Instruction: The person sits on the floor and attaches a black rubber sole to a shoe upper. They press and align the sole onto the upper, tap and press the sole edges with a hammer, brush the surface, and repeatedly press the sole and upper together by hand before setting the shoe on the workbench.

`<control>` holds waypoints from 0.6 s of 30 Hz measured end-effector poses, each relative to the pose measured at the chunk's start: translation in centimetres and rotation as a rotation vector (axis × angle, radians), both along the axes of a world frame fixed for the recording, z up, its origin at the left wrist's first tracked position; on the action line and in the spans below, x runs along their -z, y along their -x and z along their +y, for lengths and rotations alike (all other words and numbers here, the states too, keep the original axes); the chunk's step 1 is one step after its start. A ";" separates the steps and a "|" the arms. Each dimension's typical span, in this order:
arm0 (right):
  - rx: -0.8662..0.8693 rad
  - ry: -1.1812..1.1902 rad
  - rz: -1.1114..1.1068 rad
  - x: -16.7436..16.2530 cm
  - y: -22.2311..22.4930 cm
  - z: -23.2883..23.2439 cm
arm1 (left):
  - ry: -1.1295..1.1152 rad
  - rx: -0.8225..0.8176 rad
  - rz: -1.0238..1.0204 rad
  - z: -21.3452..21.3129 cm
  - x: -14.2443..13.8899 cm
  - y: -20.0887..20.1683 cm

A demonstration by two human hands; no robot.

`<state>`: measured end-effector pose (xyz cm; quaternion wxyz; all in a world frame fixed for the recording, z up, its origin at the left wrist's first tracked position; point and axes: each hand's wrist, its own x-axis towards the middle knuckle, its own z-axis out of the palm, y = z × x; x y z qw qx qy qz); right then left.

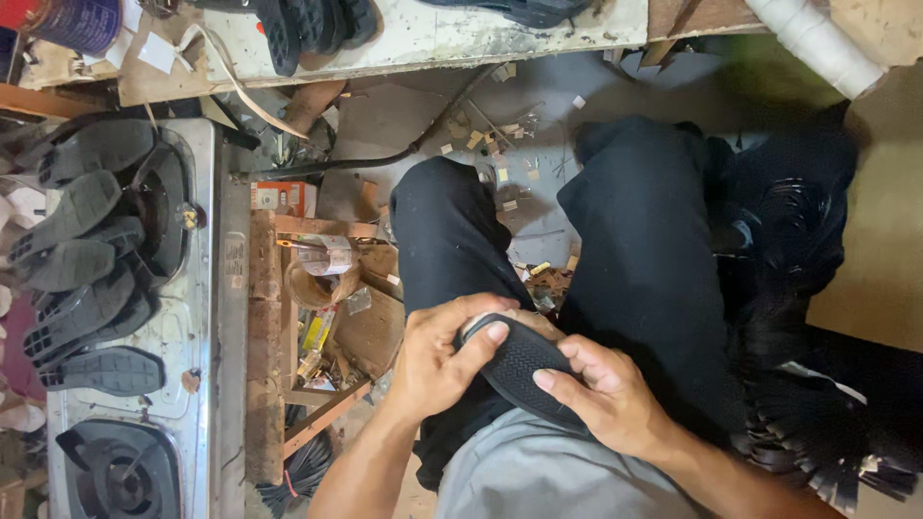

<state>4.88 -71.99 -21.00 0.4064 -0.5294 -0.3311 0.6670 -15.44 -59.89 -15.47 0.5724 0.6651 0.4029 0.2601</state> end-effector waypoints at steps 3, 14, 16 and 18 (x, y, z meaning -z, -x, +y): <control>-0.033 0.038 -0.050 -0.3 0.2 0.3 | 0.033 -0.028 0.005 0.1 0.0 0.1; -0.172 -0.057 -0.178 -1.4 0.6 1.2 | 0.002 0.292 0.073 1.9 -0.9 2.7; -0.165 -0.120 -0.243 -1.5 0.9 1.3 | -0.012 0.305 0.075 1.6 -0.6 2.8; -0.179 -0.111 -0.229 -1.5 1.0 1.3 | -0.038 0.283 0.064 1.3 0.1 3.1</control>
